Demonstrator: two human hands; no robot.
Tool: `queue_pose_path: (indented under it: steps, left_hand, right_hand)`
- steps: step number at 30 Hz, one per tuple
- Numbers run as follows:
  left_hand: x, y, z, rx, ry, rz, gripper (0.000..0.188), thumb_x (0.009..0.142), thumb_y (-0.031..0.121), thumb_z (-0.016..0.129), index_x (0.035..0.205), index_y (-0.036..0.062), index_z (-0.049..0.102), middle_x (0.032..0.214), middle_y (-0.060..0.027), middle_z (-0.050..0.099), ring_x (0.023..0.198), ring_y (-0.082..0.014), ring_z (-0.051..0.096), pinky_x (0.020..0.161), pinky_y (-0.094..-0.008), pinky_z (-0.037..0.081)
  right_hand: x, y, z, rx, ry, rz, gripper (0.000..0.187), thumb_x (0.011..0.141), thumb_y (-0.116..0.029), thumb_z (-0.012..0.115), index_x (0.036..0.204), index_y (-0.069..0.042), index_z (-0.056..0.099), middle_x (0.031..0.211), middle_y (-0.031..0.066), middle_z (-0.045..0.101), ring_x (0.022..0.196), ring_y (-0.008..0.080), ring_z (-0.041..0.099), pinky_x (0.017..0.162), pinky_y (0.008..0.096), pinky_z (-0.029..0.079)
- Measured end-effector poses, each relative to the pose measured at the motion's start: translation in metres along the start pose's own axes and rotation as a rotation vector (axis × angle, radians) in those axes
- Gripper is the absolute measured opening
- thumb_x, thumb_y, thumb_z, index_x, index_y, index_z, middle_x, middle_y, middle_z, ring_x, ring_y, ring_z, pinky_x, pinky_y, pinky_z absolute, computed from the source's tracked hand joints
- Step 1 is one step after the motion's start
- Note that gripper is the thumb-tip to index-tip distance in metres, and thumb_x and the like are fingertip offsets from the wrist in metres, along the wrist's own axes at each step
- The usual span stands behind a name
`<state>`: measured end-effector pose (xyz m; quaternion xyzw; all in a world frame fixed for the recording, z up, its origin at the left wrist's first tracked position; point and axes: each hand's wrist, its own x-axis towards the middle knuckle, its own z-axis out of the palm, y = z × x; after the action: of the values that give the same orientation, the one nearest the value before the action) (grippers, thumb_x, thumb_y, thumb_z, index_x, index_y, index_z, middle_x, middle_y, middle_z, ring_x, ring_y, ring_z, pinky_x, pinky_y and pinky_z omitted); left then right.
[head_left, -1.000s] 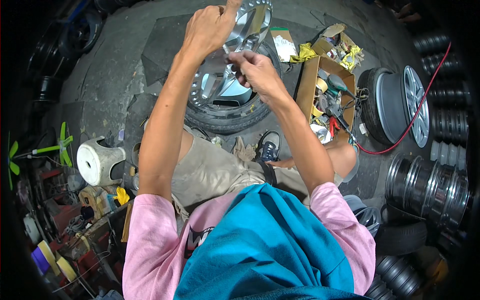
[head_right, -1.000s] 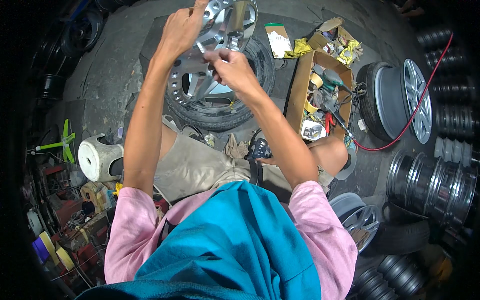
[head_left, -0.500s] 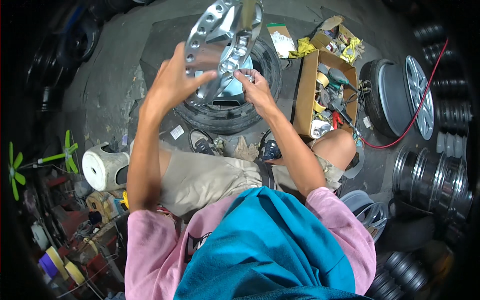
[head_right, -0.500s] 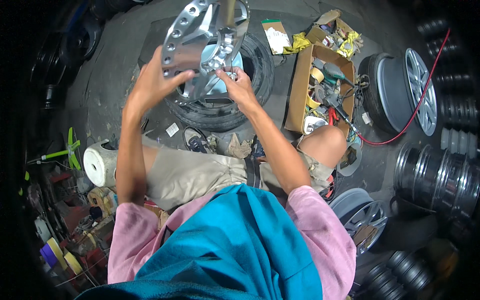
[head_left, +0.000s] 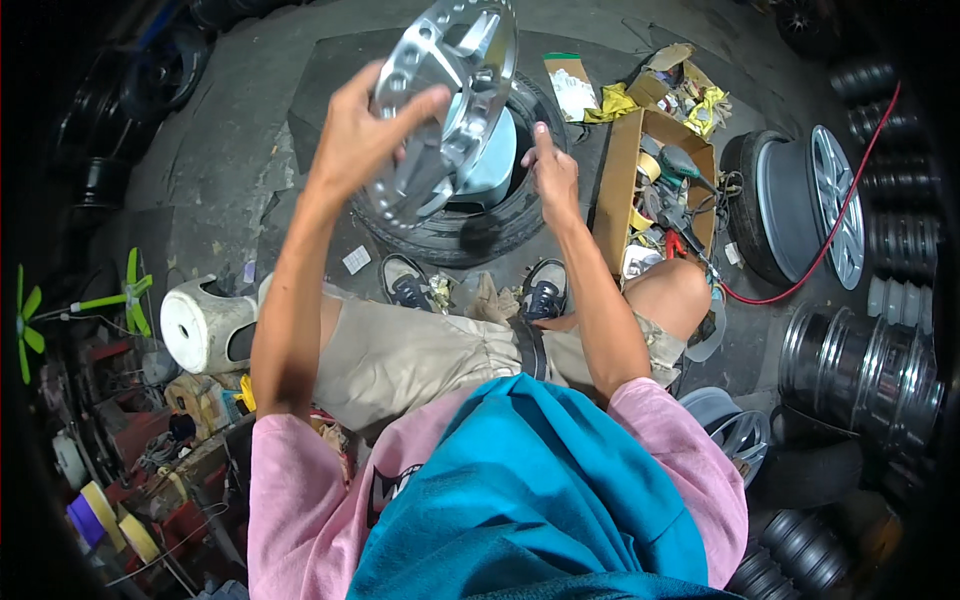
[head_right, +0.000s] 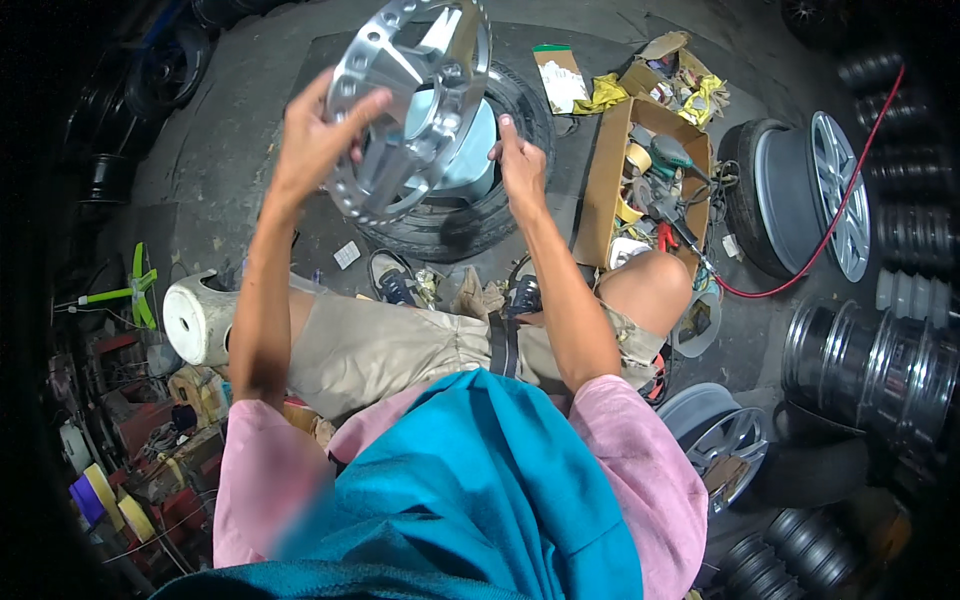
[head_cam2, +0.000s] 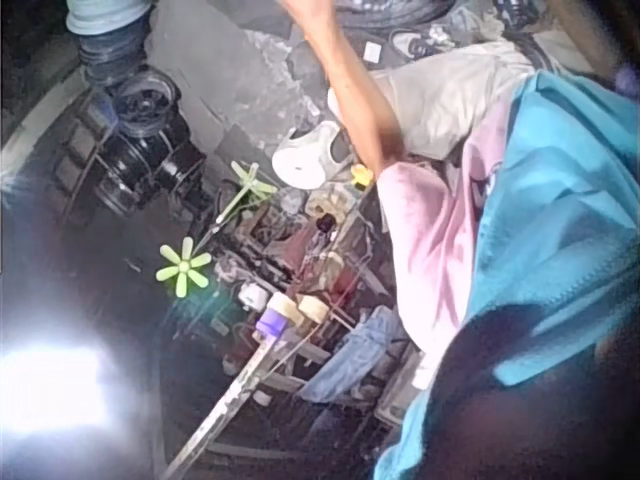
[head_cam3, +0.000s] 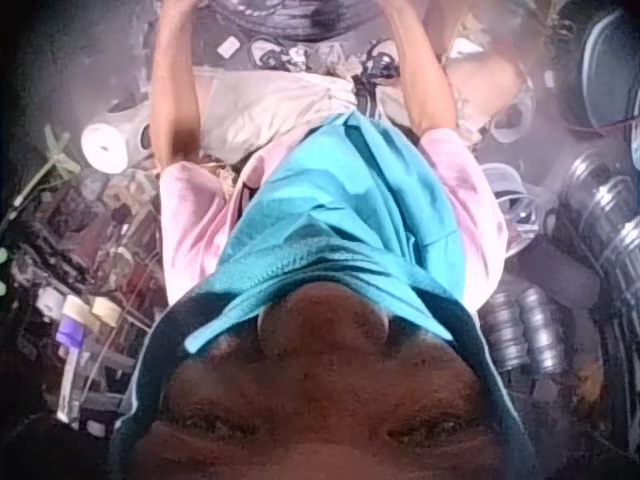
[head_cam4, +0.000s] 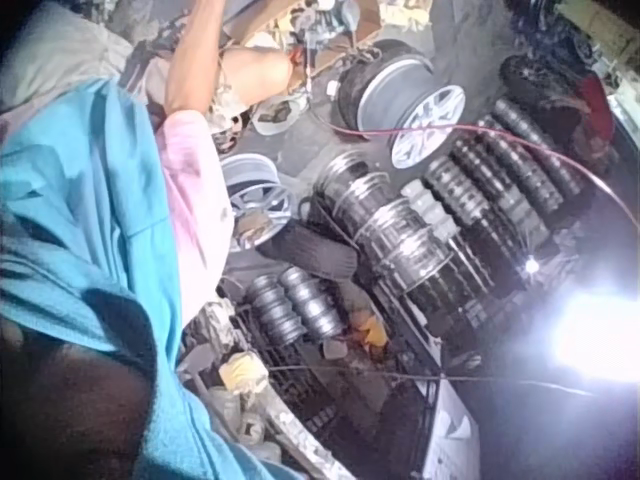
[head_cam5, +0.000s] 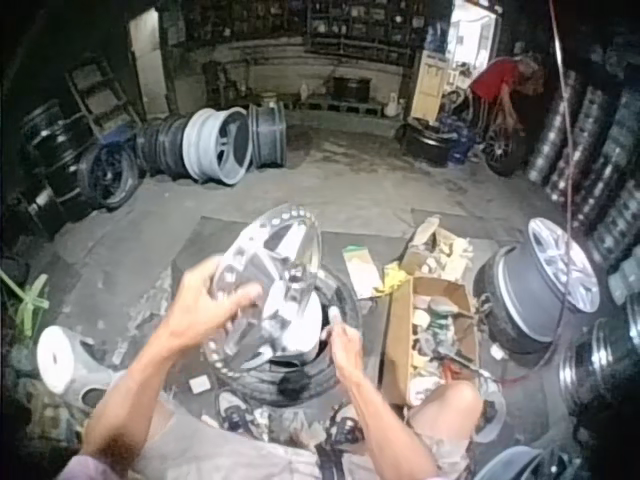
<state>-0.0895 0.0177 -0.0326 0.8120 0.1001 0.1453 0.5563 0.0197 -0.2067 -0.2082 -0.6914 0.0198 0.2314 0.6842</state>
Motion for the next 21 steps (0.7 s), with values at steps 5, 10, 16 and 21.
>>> queue_pose_path:
  steps: [5,10,16,21]
  left_hand:
    - [0.053,0.015,-0.002,0.281,0.089,0.058,0.060,0.097,0.056,0.066,0.125,0.0024,0.068,0.064,0.0051,0.050,0.053,-0.0040,0.045,0.047,-0.0224,0.036]
    - [0.091,0.027,0.009,0.383,0.046,-0.006,0.057,0.105,0.055,0.051,0.105,-0.0007,0.062,0.071,-0.0130,0.062,0.065,-0.0197,0.063,0.060,-0.0403,0.049]
    - [0.106,0.026,0.008,0.283,0.054,-0.075,0.061,0.106,0.061,0.043,0.100,0.0032,0.061,0.068,-0.0070,0.057,0.053,-0.0166,0.053,0.051,-0.0353,0.045]
    - [0.103,0.039,0.020,0.266,0.022,-0.073,0.063,0.107,0.062,0.040,0.102,0.0024,0.062,0.069,-0.0072,0.057,0.056,-0.0165,0.056,0.052,-0.0355,0.046]
  right_hand:
    - [0.003,0.010,-0.016,-0.237,0.135,-0.122,0.067,0.097,-0.066,0.060,0.098,0.000,0.072,0.079,0.0030,0.057,0.072,0.0110,0.052,0.065,0.0291,0.043]
    - [0.048,0.011,-0.079,-0.321,0.076,-0.251,0.055,0.104,-0.048,0.051,0.124,0.000,0.070,0.098,0.0169,0.072,0.086,0.0286,0.065,0.081,0.0397,0.051]
    - [0.062,-0.108,-0.052,-0.813,0.090,-0.928,0.030,0.096,-0.024,0.067,0.114,-0.001,0.073,0.093,0.0201,0.067,0.089,0.0360,0.069,0.078,0.0439,0.051]
    - [0.088,-0.166,-0.032,-0.984,0.002,-1.321,0.028,0.099,-0.028,0.063,0.117,-0.009,0.073,0.093,0.0156,0.064,0.084,0.0394,0.066,0.073,0.0458,0.052]
